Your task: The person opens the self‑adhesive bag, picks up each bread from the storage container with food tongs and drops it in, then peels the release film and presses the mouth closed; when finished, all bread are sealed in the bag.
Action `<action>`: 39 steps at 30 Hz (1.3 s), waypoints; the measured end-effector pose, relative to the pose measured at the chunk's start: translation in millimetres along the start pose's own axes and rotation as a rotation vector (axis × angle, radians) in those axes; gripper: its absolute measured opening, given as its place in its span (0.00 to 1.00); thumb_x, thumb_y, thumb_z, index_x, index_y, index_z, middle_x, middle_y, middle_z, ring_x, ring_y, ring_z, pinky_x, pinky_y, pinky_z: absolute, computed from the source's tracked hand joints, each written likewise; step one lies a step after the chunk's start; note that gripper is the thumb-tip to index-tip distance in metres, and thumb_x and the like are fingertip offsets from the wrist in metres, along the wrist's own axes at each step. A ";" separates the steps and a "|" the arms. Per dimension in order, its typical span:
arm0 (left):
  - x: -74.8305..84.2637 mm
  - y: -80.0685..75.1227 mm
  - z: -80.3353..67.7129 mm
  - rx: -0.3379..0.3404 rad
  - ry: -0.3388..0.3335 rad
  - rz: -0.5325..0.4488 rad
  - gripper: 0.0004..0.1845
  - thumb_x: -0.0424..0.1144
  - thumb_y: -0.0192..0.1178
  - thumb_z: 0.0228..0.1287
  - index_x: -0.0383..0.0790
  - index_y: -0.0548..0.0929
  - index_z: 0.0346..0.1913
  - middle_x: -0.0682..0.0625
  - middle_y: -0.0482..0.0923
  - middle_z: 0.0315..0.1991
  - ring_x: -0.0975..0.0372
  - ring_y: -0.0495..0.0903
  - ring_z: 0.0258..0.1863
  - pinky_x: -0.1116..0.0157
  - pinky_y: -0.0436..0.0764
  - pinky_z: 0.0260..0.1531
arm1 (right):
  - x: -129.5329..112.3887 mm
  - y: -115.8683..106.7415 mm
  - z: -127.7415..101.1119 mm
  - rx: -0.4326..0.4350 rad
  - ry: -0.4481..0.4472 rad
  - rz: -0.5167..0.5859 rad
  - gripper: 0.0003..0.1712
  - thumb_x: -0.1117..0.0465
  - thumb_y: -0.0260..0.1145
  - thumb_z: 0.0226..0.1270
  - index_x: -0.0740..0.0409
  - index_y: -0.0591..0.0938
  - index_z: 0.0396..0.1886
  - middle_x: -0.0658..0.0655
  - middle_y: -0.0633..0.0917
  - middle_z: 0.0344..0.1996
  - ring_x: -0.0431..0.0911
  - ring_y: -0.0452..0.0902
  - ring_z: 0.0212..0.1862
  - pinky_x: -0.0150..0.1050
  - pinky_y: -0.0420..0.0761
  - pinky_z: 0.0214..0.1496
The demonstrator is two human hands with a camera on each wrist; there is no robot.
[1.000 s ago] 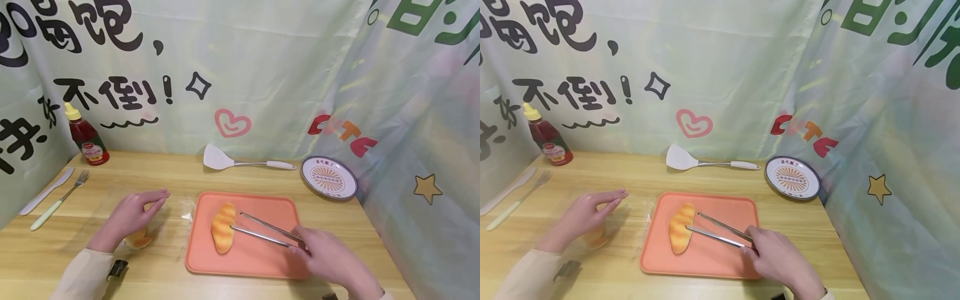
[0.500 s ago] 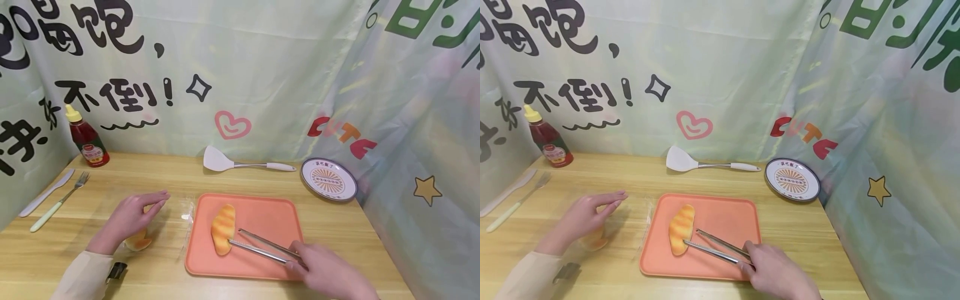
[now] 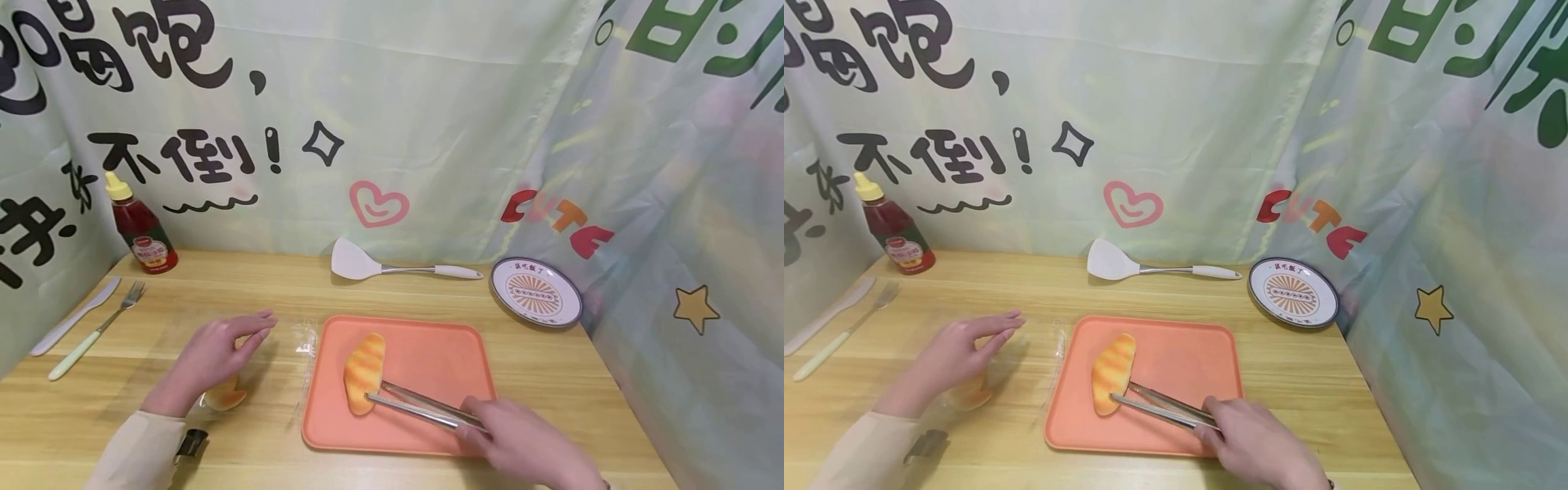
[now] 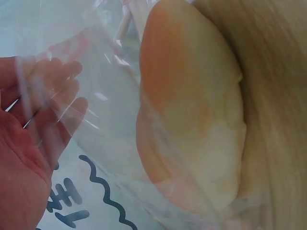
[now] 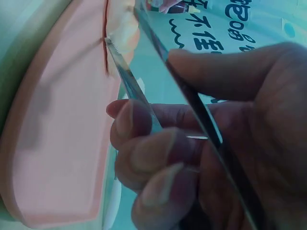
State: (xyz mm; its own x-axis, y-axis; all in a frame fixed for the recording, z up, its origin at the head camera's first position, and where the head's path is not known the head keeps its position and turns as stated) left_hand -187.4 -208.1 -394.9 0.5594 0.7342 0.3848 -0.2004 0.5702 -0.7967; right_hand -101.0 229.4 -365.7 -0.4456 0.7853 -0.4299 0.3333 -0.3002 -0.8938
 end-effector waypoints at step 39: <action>-0.6 -3.4 -1.2 -0.019 -0.039 -0.024 0.13 0.34 0.62 0.68 0.38 0.86 0.53 0.43 0.81 0.55 0.47 0.83 0.47 0.44 0.81 0.44 | 13.1 -19.0 20.7 0.239 -0.169 -0.240 0.10 0.63 0.69 0.64 0.43 0.78 0.36 0.34 0.71 0.26 0.33 0.66 0.27 0.34 0.71 0.26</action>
State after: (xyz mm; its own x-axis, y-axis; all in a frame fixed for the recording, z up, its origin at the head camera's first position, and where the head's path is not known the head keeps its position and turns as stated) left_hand -186.1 -210.8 -393.0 0.5320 0.7341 0.4219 -0.1719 0.5815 -0.7952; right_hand -130.3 234.2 -357.0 -0.6252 0.7540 -0.2018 0.0083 -0.2521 -0.9677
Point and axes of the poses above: each hand's wrist, its own z-axis towards the middle knuckle, its own y-axis out of the palm, x = y × z, the point moved 1 cm from there along z, towards the middle knuckle
